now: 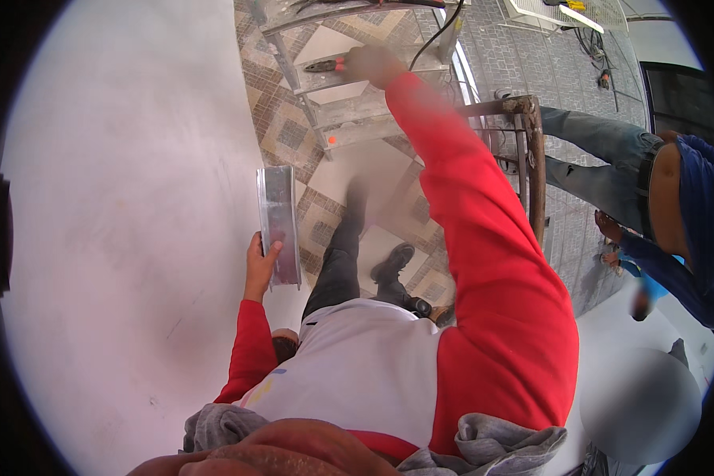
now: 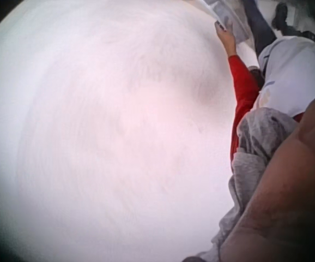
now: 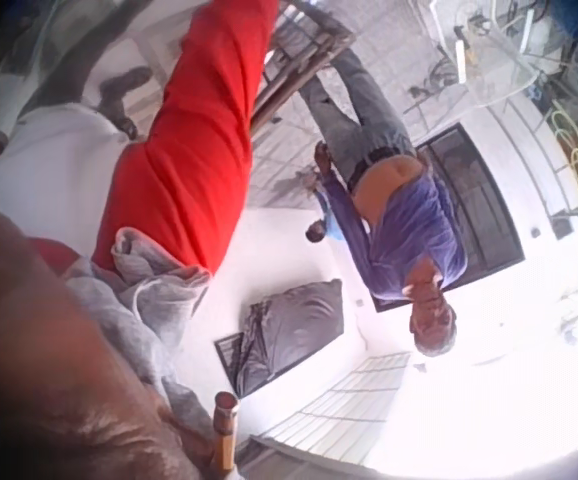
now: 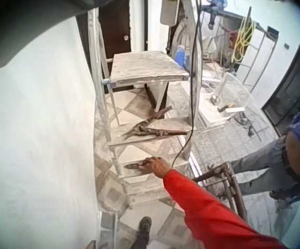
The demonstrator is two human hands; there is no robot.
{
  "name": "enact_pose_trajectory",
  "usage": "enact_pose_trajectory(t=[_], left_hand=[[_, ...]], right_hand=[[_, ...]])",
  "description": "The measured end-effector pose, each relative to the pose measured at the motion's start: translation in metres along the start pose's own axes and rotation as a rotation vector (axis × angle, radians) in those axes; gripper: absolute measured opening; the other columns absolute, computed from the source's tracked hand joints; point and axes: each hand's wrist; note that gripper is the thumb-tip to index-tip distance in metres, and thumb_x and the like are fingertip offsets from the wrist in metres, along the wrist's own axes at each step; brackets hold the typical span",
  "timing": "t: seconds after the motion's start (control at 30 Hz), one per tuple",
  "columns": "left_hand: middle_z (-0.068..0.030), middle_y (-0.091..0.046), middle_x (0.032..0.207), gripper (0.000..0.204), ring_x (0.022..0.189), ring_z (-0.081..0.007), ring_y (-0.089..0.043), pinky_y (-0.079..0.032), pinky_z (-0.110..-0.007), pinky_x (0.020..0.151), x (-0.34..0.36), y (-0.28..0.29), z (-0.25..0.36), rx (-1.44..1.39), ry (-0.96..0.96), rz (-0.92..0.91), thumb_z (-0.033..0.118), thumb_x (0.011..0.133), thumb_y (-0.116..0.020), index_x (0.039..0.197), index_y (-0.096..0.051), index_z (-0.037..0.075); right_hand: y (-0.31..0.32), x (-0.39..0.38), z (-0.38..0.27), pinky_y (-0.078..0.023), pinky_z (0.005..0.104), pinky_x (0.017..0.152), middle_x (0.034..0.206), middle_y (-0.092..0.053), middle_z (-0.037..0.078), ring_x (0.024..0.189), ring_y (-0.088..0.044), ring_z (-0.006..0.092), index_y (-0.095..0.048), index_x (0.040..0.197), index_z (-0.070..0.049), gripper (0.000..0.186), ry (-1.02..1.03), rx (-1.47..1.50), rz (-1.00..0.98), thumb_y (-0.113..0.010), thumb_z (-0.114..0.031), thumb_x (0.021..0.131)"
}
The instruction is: The person uses tin snips to cut a long metal strip into smaller pieces. They repeatedly measure the strip against a curved metal railing, cut it, and then fit the piece into the railing structure.
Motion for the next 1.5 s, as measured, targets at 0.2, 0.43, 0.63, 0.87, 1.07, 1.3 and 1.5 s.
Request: enact_pose_trajectory(t=[0.2, 0.43, 0.63, 0.87, 1.07, 1.3, 1.5], left_hand=[[-0.0098, -0.067, 0.116, 0.041, 0.105, -0.0165, -0.061, -0.047, -0.03, 0.095, 0.008, -0.01, 0.01, 0.0, -0.04, -0.003, 0.028, 0.099, -0.069, 0.124, -0.058, -0.002], [-0.0121, -0.06, 0.119, 0.044, 0.109, -0.021, -0.056, -0.043, -0.034, 0.099, 0.026, -0.099, 0.067, 0.166, -0.258, -0.173, 0.036, 0.109, -0.048, 0.13, -0.052, -0.002], [-0.0137, -0.058, 0.124, 0.044, 0.114, -0.0211, -0.056, -0.042, -0.035, 0.102, -0.026, -0.232, 0.121, 0.104, -0.39, -0.644, 0.036, 0.109, -0.051, 0.133, -0.047, -0.001], [-0.0098, -0.059, 0.117, 0.039, 0.101, -0.0127, -0.058, -0.05, -0.028, 0.086, -0.161, -0.356, 0.127, 0.059, -0.197, -1.114, 0.028, 0.101, -0.068, 0.123, -0.049, 0.001], [-0.0081, -0.063, 0.113, 0.038, 0.097, -0.0137, -0.065, -0.055, -0.029, 0.082, -0.213, -0.414, 0.138, 0.344, -0.297, -1.39, 0.029, 0.098, -0.073, 0.119, -0.056, 0.002], [-0.0081, -0.066, 0.117, 0.046, 0.104, -0.0192, -0.069, -0.056, -0.032, 0.087, -0.159, -0.57, 0.196, 0.687, -0.549, -1.216, 0.039, 0.097, -0.071, 0.125, -0.06, 0.004], [-0.0137, -0.066, 0.122, 0.069, 0.107, -0.0219, -0.067, -0.056, -0.037, 0.087, -0.113, -0.727, 0.141, 1.032, -0.433, -1.283, 0.057, 0.091, -0.072, 0.129, -0.06, 0.001]], right_hand=[[-0.003, -0.018, -0.008, -0.048, 0.0452, 0.104, 0.148, -0.052, 0.004, 0.136, -0.05, 0.0257, -0.065, 0.127, -0.018, 0.034, -0.268, -0.104, -0.112, -0.062, -0.017, 0.093], [0.097, -0.171, -0.204, -0.054, 0.0418, 0.093, 0.127, -0.059, 0.021, 0.112, -0.064, 0.0319, -0.054, 0.133, -0.002, 0.057, -0.93, 1.235, 0.493, -0.073, -0.037, 0.093], [0.194, -0.318, -0.293, -0.043, 0.0463, 0.112, 0.155, -0.038, 0.027, 0.138, -0.047, 0.0427, -0.014, 0.162, -0.003, 0.121, -1.206, 1.136, 0.51, -0.087, -0.047, 0.075], [0.248, -0.467, -0.349, -0.035, 0.0466, 0.118, 0.157, -0.034, 0.031, 0.146, -0.036, 0.0452, 0.0, 0.163, -0.004, 0.14, -1.466, 0.918, 0.794, -0.092, -0.045, 0.066], [0.276, -0.572, -0.411, -0.033, 0.0429, 0.119, 0.158, -0.032, 0.023, 0.148, -0.035, 0.0368, -0.002, 0.163, -0.005, 0.128, -1.585, 0.841, 0.891, -0.087, -0.031, 0.071], [0.292, -0.659, -0.467, -0.03, 0.0393, 0.119, 0.16, -0.029, 0.017, 0.149, -0.032, 0.0284, -0.003, 0.164, -0.006, 0.124, -1.623, 1.058, 1.448, -0.084, -0.023, 0.072], [0.296, -0.654, -0.494, -0.028, 0.0387, 0.12, 0.161, -0.028, 0.018, 0.149, -0.032, 0.0285, -0.008, 0.164, -0.005, 0.12, -1.967, 0.873, 1.345, -0.083, -0.026, 0.073]])
Point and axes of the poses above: each hand's wrist, its own x-axis towards the middle knuckle, its own y-axis out of the back of the hand, z = x × y
